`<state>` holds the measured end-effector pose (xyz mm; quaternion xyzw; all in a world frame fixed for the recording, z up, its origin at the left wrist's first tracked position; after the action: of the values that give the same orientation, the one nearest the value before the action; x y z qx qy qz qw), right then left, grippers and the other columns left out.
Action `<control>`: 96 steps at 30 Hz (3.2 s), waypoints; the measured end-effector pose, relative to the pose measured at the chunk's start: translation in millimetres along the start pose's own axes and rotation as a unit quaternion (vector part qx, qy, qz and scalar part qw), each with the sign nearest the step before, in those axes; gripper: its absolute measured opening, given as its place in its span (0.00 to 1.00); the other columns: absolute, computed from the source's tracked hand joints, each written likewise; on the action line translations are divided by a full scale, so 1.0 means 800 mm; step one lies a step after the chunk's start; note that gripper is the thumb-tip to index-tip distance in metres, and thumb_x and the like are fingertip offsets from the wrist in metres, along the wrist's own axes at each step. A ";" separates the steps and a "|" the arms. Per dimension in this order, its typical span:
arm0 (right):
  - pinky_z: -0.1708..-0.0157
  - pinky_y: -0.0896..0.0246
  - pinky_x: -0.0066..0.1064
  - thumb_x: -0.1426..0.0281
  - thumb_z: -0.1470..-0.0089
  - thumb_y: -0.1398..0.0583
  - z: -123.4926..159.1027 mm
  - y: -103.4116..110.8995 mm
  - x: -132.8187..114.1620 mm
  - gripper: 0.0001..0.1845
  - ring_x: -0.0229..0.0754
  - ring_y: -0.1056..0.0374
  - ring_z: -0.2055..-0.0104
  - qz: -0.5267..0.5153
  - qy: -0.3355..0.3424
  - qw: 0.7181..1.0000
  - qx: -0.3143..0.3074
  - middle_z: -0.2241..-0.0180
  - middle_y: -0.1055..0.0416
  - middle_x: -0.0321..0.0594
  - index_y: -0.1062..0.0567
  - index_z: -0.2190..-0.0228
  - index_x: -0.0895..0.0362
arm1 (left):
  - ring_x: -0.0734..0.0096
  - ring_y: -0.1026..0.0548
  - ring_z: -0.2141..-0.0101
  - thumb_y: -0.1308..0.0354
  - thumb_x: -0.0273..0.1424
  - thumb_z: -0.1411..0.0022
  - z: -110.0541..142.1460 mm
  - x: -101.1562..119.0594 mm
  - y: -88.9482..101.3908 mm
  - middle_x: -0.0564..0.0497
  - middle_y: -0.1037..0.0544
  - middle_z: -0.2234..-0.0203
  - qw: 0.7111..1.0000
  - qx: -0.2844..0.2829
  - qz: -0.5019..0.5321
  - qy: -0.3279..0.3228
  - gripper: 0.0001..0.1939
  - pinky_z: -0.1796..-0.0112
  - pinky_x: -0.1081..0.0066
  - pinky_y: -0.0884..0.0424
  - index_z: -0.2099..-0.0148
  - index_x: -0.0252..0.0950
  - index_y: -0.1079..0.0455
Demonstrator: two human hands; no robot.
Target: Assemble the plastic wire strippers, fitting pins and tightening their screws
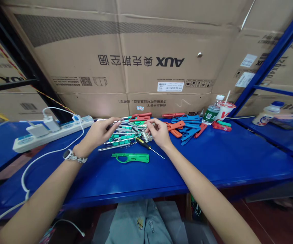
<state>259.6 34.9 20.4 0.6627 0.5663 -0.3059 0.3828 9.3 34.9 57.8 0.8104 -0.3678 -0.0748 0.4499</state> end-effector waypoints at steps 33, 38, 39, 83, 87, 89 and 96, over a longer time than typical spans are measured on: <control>0.56 0.41 0.42 0.67 0.34 0.40 0.097 -0.023 -0.033 0.07 0.48 0.30 0.55 0.329 0.161 0.891 -0.269 0.60 0.23 0.42 0.21 0.59 0.53 | 0.62 0.29 0.78 0.59 0.41 0.26 0.065 0.016 -0.008 0.45 0.26 0.80 0.966 -0.244 -0.040 0.071 0.27 0.74 0.65 0.43 0.77 0.38 0.35; 0.55 0.38 0.43 0.69 0.33 0.41 0.092 -0.025 -0.028 0.10 0.47 0.29 0.54 0.300 0.157 0.893 -0.296 0.58 0.22 0.41 0.21 0.55 0.52 | 0.64 0.31 0.79 0.51 0.35 0.32 0.069 0.018 -0.006 0.48 0.27 0.81 0.968 -0.234 -0.057 0.069 0.18 0.75 0.65 0.47 0.76 0.39 0.33; 0.55 0.37 0.43 0.69 0.33 0.41 0.092 -0.025 -0.027 0.10 0.47 0.29 0.54 0.292 0.154 0.896 -0.297 0.58 0.22 0.41 0.21 0.54 0.52 | 0.65 0.31 0.79 0.50 0.33 0.34 0.070 0.019 -0.006 0.49 0.27 0.81 0.967 -0.236 -0.059 0.070 0.16 0.75 0.65 0.47 0.75 0.39 0.32; 0.63 0.32 0.36 0.70 0.32 0.44 0.106 -0.021 -0.015 0.15 0.44 0.31 0.63 0.339 0.272 0.868 -0.240 0.64 0.27 0.46 0.17 0.59 0.57 | 0.66 0.24 0.62 0.47 0.29 0.25 0.088 0.047 -0.051 0.44 0.23 0.61 0.967 -0.097 0.062 -0.229 0.14 0.61 0.67 0.23 0.59 0.33 0.21; 0.61 0.32 0.37 0.69 0.31 0.44 0.106 -0.020 -0.016 0.15 0.43 0.32 0.62 0.348 0.253 0.867 -0.251 0.63 0.27 0.46 0.17 0.60 0.57 | 0.66 0.24 0.62 0.47 0.29 0.26 0.089 0.046 -0.054 0.44 0.23 0.61 0.967 -0.098 0.071 -0.224 0.13 0.61 0.68 0.24 0.58 0.33 0.21; 0.61 0.33 0.38 0.69 0.32 0.44 0.106 -0.020 -0.017 0.15 0.43 0.32 0.63 0.353 0.243 0.863 -0.267 0.63 0.27 0.47 0.17 0.58 0.57 | 0.66 0.24 0.61 0.48 0.28 0.25 0.089 0.045 -0.055 0.44 0.24 0.60 0.966 -0.097 0.069 -0.230 0.13 0.60 0.68 0.24 0.57 0.34 0.21; 0.54 0.31 0.43 0.71 0.34 0.43 0.101 -0.021 -0.027 0.15 0.47 0.31 0.57 0.321 0.201 0.870 -0.315 0.59 0.29 0.48 0.20 0.51 0.58 | 0.65 0.25 0.63 0.51 0.29 0.24 0.087 0.042 -0.053 0.45 0.25 0.64 0.969 -0.101 0.016 -0.224 0.15 0.62 0.66 0.24 0.58 0.32 0.23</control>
<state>241.6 -43.7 -6.1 0.6994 0.4532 0.1684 0.5265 24.3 -20.6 -9.4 0.7174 -0.4624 -0.2838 0.4370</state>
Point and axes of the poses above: each hand's wrist, its own z-axis away from the middle knuckle, its own y-axis out of the back of the hand, x = y × z, the point moved 2 cm from there along -z, towards the middle knuckle
